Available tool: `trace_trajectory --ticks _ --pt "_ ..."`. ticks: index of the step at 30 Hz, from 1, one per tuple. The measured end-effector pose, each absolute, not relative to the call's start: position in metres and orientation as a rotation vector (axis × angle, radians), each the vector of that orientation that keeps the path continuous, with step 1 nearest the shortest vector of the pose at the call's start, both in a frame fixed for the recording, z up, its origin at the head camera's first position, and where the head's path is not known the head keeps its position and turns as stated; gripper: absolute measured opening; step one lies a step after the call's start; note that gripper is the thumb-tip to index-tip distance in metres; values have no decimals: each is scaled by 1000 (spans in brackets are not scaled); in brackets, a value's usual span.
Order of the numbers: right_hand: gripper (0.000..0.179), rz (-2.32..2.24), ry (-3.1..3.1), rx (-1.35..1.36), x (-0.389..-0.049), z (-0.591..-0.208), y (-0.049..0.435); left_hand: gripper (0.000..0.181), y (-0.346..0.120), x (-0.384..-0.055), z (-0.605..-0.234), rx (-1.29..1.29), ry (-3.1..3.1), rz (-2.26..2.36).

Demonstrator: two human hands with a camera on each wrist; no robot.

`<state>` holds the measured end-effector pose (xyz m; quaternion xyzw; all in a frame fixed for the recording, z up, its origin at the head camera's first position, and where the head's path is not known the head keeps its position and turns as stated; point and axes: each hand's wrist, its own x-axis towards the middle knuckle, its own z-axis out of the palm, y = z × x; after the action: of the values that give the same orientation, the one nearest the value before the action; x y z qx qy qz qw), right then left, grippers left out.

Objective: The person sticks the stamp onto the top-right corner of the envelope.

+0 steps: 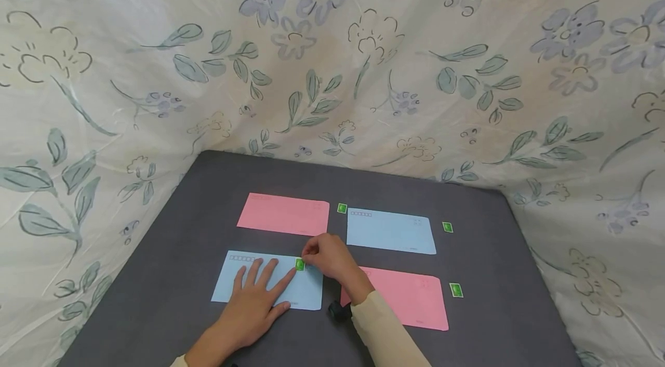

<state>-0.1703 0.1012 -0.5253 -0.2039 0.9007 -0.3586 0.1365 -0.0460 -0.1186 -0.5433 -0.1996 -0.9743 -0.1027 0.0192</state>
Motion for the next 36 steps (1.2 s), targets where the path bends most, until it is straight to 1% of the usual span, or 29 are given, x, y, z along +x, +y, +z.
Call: trace_trajectory --ticks 16,25,36 --pt "8 -1052 2615 -601 -170 -528 99 62 -117 -46 -541 -609 -3015 -256" --pt "13 -1046 2658 -597 -174 -532 99 60 -117 -46 -540 -595 -3033 -247" --pt "18 -997 2698 -533 -171 -527 93 61 -121 -48 -557 -638 -2933 -316"
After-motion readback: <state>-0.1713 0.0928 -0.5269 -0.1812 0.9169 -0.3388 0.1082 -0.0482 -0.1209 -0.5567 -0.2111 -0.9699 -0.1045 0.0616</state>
